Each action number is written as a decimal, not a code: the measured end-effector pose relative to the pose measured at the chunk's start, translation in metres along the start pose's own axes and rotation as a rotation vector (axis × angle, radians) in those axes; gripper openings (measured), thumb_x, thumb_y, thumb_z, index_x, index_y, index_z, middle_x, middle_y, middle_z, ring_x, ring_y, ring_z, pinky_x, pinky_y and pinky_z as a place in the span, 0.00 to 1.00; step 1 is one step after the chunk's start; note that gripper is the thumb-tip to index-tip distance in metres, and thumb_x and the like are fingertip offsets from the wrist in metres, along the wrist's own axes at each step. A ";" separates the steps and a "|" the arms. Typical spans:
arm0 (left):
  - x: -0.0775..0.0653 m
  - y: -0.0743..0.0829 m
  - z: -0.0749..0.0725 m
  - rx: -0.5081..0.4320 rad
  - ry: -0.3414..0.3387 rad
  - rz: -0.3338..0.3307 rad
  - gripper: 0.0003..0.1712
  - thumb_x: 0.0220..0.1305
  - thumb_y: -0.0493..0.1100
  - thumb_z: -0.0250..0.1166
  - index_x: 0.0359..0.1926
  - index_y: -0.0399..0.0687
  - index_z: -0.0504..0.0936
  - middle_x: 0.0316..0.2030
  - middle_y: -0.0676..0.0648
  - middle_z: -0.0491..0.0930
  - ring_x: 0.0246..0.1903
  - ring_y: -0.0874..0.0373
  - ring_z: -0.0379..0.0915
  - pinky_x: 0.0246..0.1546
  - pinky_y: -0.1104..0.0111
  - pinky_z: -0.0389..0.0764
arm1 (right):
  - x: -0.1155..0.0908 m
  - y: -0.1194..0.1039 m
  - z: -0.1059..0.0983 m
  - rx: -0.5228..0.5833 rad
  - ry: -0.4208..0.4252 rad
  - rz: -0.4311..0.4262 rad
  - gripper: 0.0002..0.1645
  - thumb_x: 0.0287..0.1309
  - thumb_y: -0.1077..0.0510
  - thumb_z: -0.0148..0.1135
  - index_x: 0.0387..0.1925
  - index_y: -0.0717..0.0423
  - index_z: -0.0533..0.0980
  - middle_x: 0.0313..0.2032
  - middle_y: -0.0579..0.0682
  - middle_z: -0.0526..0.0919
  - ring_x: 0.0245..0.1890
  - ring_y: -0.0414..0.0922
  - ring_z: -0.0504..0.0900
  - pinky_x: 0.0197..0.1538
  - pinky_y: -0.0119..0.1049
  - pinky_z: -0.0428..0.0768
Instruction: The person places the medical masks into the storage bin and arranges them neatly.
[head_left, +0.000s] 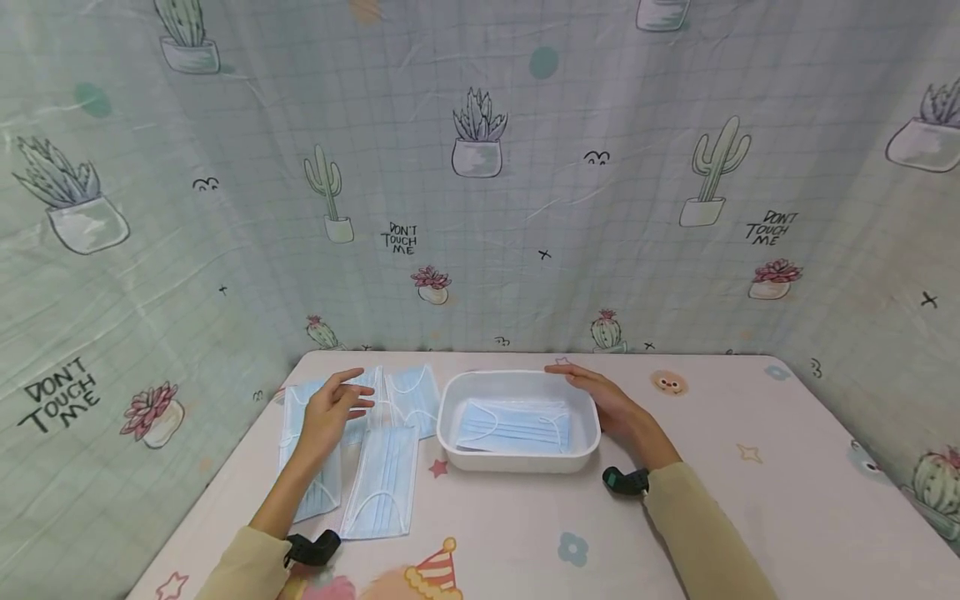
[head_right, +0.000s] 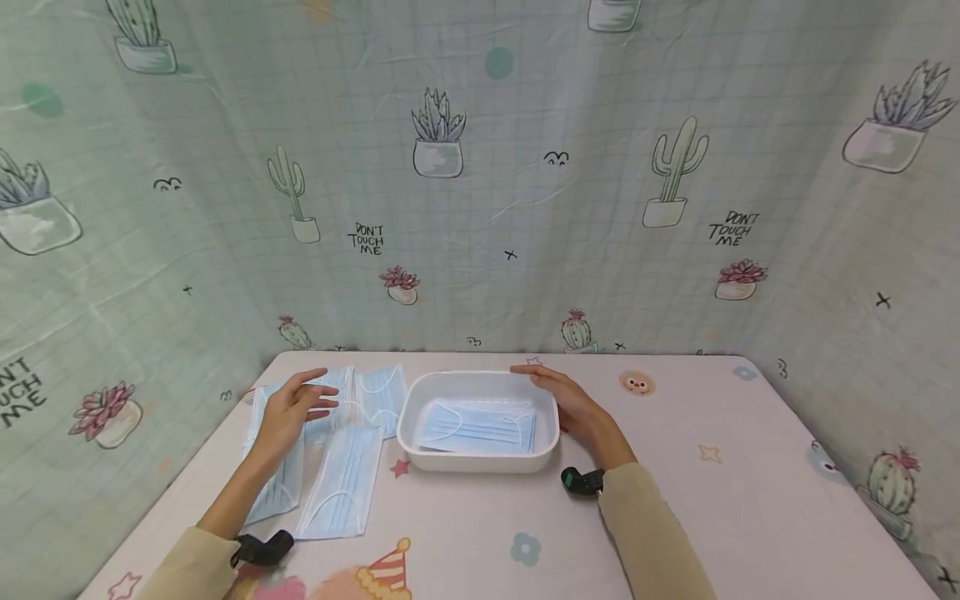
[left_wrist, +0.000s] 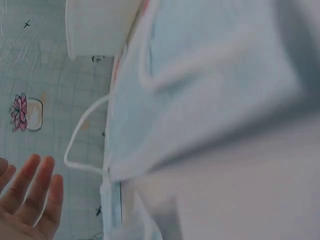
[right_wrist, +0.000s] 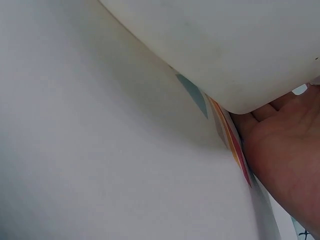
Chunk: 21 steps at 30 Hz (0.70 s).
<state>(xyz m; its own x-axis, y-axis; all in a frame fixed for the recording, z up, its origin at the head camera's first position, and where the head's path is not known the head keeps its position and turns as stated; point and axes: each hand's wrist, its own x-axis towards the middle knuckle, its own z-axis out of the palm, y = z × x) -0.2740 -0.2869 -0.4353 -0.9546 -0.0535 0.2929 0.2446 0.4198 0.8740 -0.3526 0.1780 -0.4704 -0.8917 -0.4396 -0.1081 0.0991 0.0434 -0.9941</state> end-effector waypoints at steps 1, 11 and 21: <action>-0.003 -0.003 -0.007 0.036 0.019 -0.004 0.23 0.82 0.44 0.50 0.71 0.43 0.71 0.52 0.31 0.85 0.45 0.50 0.88 0.48 0.62 0.88 | 0.000 0.000 0.000 0.000 0.001 0.003 0.27 0.82 0.55 0.39 0.76 0.50 0.67 0.79 0.53 0.61 0.77 0.56 0.64 0.70 0.41 0.74; -0.026 -0.026 -0.067 0.261 0.082 -0.115 0.23 0.79 0.42 0.52 0.68 0.37 0.72 0.49 0.30 0.86 0.35 0.60 0.88 0.36 0.71 0.87 | -0.001 0.001 -0.001 -0.010 0.023 0.018 0.27 0.81 0.53 0.40 0.76 0.47 0.67 0.80 0.52 0.60 0.77 0.56 0.64 0.72 0.45 0.71; -0.046 -0.043 -0.102 0.517 0.098 -0.337 0.31 0.73 0.47 0.59 0.68 0.31 0.67 0.45 0.30 0.83 0.28 0.56 0.80 0.28 0.68 0.75 | 0.000 0.001 0.000 -0.005 0.017 0.023 0.27 0.82 0.53 0.40 0.75 0.47 0.67 0.79 0.53 0.62 0.76 0.56 0.65 0.69 0.42 0.74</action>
<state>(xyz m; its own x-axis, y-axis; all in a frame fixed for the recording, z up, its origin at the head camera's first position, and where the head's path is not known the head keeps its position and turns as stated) -0.2231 -0.3945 -0.4466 -0.9391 -0.3318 0.0898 -0.2040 0.7482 0.6313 -0.3526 0.1775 -0.4716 -0.8966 -0.4230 -0.1311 0.1175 0.0583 -0.9914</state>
